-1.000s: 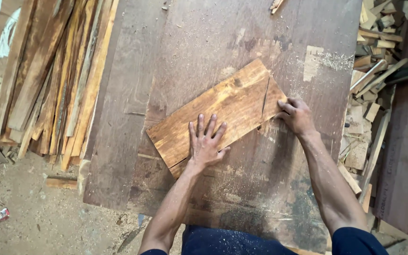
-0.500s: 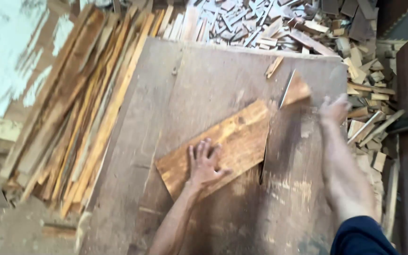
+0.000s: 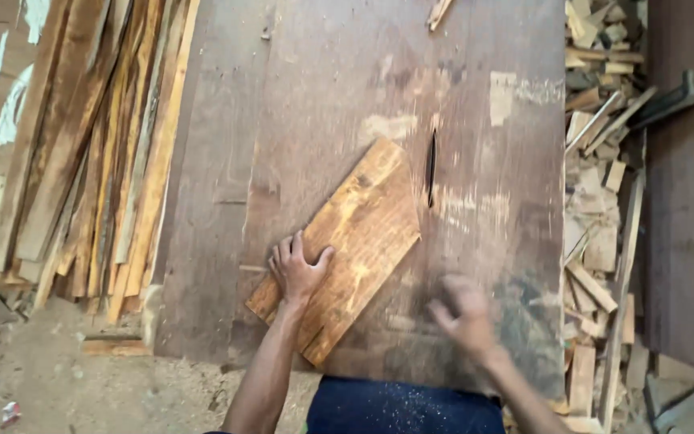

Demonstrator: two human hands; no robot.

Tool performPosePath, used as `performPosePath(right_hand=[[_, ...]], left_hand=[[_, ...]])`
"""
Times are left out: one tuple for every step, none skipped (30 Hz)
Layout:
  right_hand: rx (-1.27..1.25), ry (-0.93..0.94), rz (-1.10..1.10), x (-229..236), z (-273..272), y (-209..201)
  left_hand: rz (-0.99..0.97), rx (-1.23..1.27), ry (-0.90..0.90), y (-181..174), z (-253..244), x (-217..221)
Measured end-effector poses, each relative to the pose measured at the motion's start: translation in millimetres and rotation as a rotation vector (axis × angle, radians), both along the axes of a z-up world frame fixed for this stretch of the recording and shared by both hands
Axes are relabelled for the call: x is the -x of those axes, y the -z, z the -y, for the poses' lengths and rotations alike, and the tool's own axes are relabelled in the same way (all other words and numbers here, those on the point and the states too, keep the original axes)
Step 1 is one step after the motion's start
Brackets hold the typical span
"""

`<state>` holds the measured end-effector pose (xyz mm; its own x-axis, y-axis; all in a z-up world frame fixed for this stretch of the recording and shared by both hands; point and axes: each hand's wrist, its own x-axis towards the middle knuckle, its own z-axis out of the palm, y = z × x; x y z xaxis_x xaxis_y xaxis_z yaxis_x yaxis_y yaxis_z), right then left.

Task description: Cutting a wooden panel into a specific shape using a floor-mounted table saw.

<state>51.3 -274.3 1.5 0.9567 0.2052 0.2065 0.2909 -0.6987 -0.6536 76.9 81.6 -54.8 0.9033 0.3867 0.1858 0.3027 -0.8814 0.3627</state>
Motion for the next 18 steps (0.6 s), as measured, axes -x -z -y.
performPosePath(right_hand=[[-0.042, -0.114, -0.204, 29, -21, 1], [-0.047, -0.101, -0.206, 52, -43, -5], [0.103, -0.221, -0.332, 73, -63, -11], [0.254, -0.337, -0.460, 91, -86, -16], [0.253, -0.333, -0.468, 105, -93, -9], [0.226, -0.325, -0.427, 117, -102, -1], [0.181, -0.311, -0.397, 136, -122, 7], [0.162, -0.302, -0.415, 144, -136, -1], [0.282, -0.309, -0.569, 142, -146, -7], [0.399, -0.315, -0.725, 139, -158, -14], [0.394, -0.294, -0.736, 150, -166, -8], [0.381, -0.234, -0.692, 161, -175, -1], [0.365, -0.161, -0.639, 165, -187, 8], [0.355, -0.127, -0.642, 160, -207, 16], [0.301, -0.038, -0.583, 171, -216, 20], [0.250, 0.052, -0.522, 183, -225, 24], [0.252, 0.053, -0.532, 188, -229, 34], [0.261, 0.093, -0.462, 193, -231, 42]], left_hand=[[-0.028, 0.020, 0.007, 2, 2, 14], [-0.030, 0.016, 0.020, -1, -1, 29], [-0.096, 0.048, 0.090, -4, -2, 41], [-0.162, 0.079, 0.159, -6, -6, 53], [-0.168, 0.080, 0.164, -17, -12, 62], [-0.236, 0.121, 0.329, -27, -21, 71], [-0.321, 0.150, 0.500, -41, -39, 83], [-0.344, 0.139, 0.511, -69, -50, 93], [-0.470, 0.074, 0.660, -94, -57, 89], [-0.596, 0.003, 0.806, -119, -65, 85], [-0.602, 0.003, 0.830, -111, -73, 88], [-0.654, -0.029, 0.900, -104, -82, 89], [-0.698, -0.074, 0.980, -96, -91, 82], [-0.696, -0.086, 1.013, -86, -105, 62], [-0.612, 0.001, 1.078, -74, -111, 65], [-0.526, 0.089, 1.134, -62, -117, 69], [-0.534, 0.097, 1.136, -58, -124, 70], [-0.488, 0.115, 1.167, -56, -128, 71]])
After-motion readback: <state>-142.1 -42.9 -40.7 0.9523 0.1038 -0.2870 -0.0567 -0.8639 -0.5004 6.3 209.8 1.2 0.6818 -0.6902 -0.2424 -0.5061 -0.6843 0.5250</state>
